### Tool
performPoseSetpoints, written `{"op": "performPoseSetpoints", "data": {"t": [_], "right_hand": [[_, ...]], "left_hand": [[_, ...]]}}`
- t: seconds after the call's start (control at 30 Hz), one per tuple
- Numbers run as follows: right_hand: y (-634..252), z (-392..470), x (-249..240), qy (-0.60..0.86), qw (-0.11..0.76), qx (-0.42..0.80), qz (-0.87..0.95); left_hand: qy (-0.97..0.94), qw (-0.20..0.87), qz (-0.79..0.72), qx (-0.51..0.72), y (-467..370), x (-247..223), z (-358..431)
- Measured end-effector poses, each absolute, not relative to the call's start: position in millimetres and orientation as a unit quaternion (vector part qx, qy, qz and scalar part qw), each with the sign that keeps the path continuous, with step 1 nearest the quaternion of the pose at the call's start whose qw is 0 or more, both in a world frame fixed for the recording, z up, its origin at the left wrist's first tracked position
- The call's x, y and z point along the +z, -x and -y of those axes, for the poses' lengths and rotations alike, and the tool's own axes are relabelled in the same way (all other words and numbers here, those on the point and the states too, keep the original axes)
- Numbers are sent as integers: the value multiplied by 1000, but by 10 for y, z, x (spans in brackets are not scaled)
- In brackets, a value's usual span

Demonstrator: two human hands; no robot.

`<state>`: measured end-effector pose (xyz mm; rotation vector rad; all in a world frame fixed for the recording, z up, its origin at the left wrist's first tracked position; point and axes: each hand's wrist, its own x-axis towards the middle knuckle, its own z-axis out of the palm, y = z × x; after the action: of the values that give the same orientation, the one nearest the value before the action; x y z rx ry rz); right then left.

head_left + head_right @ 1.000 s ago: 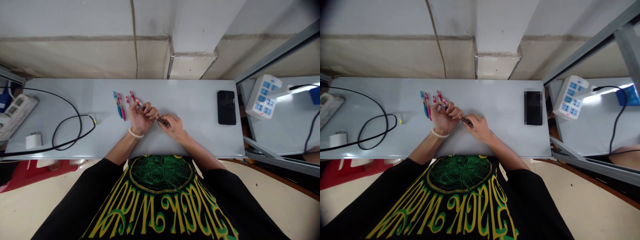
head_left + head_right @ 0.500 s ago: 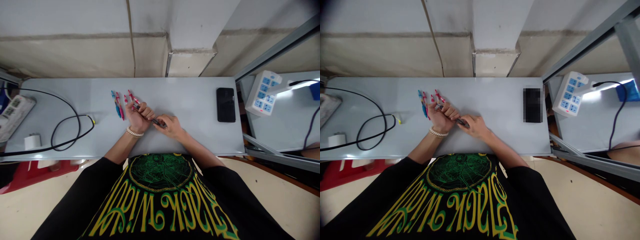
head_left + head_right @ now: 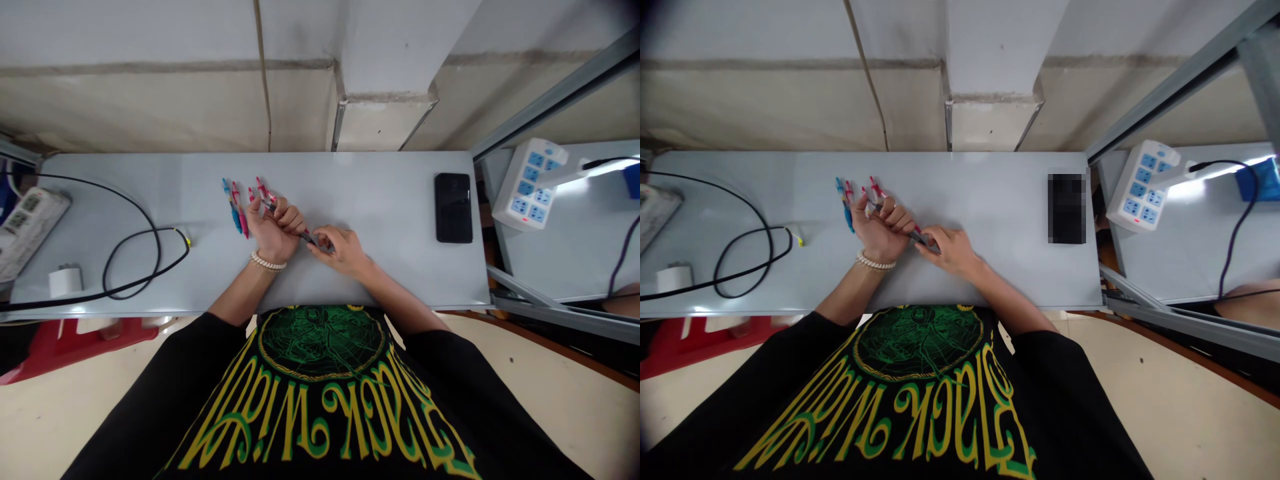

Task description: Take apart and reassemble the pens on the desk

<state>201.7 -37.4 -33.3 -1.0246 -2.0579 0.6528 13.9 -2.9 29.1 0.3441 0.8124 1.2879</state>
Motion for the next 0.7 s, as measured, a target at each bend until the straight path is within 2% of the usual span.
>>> {"op": "performPoseSetpoints", "data": {"t": [0.3,0.57,0.7], "right_hand": [[-2017,374,-368,388,367,236,812],[-2022,380,-364,387,358,232,817],[-2021,382,-360,368,382,217,820]], "left_hand": [[-77,732,-364,571,-180,420,43],[-96,739,-331,579,-187,404,39],[-113,741,-344,566,-185,408,45]]}}
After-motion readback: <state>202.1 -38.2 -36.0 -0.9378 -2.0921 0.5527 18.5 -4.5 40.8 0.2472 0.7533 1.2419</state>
